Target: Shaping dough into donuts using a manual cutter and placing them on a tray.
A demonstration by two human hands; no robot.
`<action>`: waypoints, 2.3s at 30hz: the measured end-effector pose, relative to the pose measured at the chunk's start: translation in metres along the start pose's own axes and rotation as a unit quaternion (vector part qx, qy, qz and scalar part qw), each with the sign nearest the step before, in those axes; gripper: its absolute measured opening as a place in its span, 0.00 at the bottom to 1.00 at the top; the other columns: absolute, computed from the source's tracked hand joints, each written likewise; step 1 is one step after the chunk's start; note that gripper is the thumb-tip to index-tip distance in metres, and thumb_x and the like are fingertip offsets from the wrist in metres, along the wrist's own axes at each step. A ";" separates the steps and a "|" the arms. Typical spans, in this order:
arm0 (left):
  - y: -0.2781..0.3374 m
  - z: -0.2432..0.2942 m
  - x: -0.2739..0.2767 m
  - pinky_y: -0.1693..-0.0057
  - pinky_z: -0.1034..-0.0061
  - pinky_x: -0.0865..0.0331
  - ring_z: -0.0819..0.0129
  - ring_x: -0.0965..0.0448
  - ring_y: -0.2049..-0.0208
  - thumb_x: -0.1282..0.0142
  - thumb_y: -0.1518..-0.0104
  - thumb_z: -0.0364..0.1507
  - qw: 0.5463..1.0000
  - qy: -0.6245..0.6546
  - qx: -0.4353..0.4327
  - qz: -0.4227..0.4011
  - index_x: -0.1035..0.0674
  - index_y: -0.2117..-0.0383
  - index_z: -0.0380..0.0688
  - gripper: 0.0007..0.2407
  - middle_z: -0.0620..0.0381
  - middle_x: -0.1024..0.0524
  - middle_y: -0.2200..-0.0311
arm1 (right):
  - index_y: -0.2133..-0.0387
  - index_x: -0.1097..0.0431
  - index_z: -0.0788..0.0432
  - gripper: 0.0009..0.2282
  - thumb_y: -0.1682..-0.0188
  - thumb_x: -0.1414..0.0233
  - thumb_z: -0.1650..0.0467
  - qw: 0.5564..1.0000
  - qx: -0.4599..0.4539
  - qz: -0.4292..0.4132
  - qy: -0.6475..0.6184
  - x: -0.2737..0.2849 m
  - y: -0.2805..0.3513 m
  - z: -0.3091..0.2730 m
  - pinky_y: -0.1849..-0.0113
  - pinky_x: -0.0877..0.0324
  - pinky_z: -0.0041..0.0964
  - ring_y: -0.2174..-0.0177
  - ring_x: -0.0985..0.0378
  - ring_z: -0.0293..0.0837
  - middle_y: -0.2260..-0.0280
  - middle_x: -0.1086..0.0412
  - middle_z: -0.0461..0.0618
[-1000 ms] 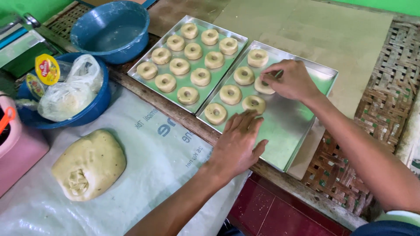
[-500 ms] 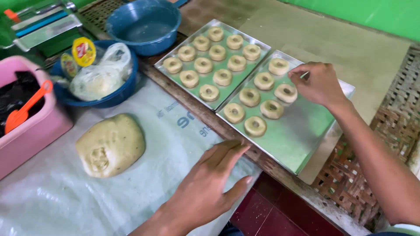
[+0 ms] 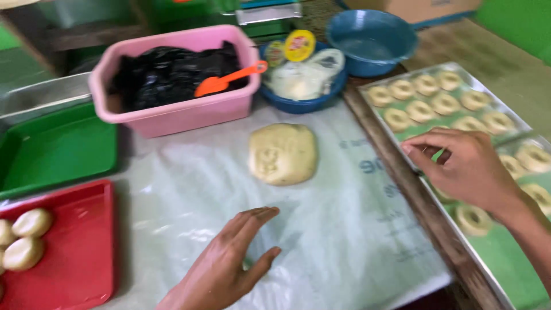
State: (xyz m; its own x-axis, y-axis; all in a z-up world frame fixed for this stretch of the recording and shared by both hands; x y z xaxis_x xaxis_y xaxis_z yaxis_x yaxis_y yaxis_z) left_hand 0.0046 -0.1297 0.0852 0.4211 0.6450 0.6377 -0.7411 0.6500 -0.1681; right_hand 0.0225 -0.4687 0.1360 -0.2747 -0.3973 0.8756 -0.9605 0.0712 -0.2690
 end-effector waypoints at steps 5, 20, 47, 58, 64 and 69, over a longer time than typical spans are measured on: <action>0.032 -0.050 0.032 0.45 0.60 0.30 0.45 0.25 0.46 0.40 0.44 0.32 0.995 -0.031 0.061 0.069 0.28 0.43 0.40 0.22 0.43 0.24 0.47 | 0.66 0.20 0.59 0.08 0.54 0.41 0.68 0.994 0.088 -0.063 -0.008 -0.045 -0.027 -0.083 0.74 0.25 0.38 0.77 0.19 0.45 0.70 0.21 0.50; 0.065 -0.128 0.056 0.42 0.56 0.32 0.41 0.26 0.46 0.40 0.42 0.32 0.981 -0.065 0.038 0.181 0.28 0.49 0.35 0.18 0.38 0.24 0.50 | 0.65 0.20 0.58 0.09 0.54 0.43 0.67 0.898 0.357 -0.230 -0.114 -0.183 -0.031 -0.328 0.67 0.25 0.43 0.71 0.19 0.51 0.69 0.22 0.51; 0.061 -0.171 0.028 0.36 0.57 0.36 0.49 0.29 0.39 0.46 0.40 0.38 0.980 -0.067 0.009 0.189 0.32 0.39 0.37 0.25 0.44 0.27 0.42 | 0.49 0.33 0.64 0.26 0.58 0.38 0.62 0.828 0.504 -0.221 -0.102 -0.383 0.002 -0.554 0.59 0.25 0.53 0.60 0.22 0.62 0.53 0.29 0.61; 0.062 -0.169 0.026 0.36 0.58 0.35 0.49 0.30 0.39 0.43 0.43 0.37 0.982 -0.069 -0.007 0.178 0.34 0.37 0.35 0.28 0.42 0.28 0.42 | 0.51 0.34 0.65 0.23 0.55 0.40 0.64 0.840 0.492 -0.199 -0.113 -0.391 0.007 -0.548 0.63 0.24 0.54 0.64 0.22 0.64 0.54 0.32 0.63; 0.063 -0.166 0.027 0.34 0.58 0.35 0.49 0.30 0.37 0.44 0.41 0.36 0.981 -0.072 -0.022 0.179 0.34 0.35 0.35 0.28 0.41 0.29 0.40 | 0.56 0.35 0.65 0.20 0.56 0.40 0.65 0.842 0.481 -0.207 -0.127 -0.383 0.006 -0.543 0.64 0.24 0.54 0.66 0.21 0.63 0.58 0.29 0.63; 0.067 -0.154 0.037 0.36 0.56 0.37 0.47 0.32 0.37 0.45 0.41 0.37 0.985 -0.074 0.005 0.156 0.35 0.36 0.34 0.28 0.39 0.30 0.40 | 0.56 0.35 0.65 0.21 0.58 0.39 0.65 0.834 0.486 -0.217 -0.145 -0.372 0.008 -0.540 0.64 0.24 0.54 0.66 0.20 0.63 0.59 0.27 0.62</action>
State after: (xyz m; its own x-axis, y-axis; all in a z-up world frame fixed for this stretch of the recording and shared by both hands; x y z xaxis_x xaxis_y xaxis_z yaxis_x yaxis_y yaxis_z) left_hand 0.0512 -0.0006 -0.0177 0.0911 0.7465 0.6592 -0.8280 0.4245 -0.3663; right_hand 0.0927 0.1734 0.0246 0.2472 -0.4071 0.8793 -0.4383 -0.8563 -0.2732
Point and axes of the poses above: each hand's wrist, its own y-axis away from the middle knuckle, its own x-axis out of the back of the hand, z = x × y, the point moved 8 cm from there along -y, towards the middle knuckle
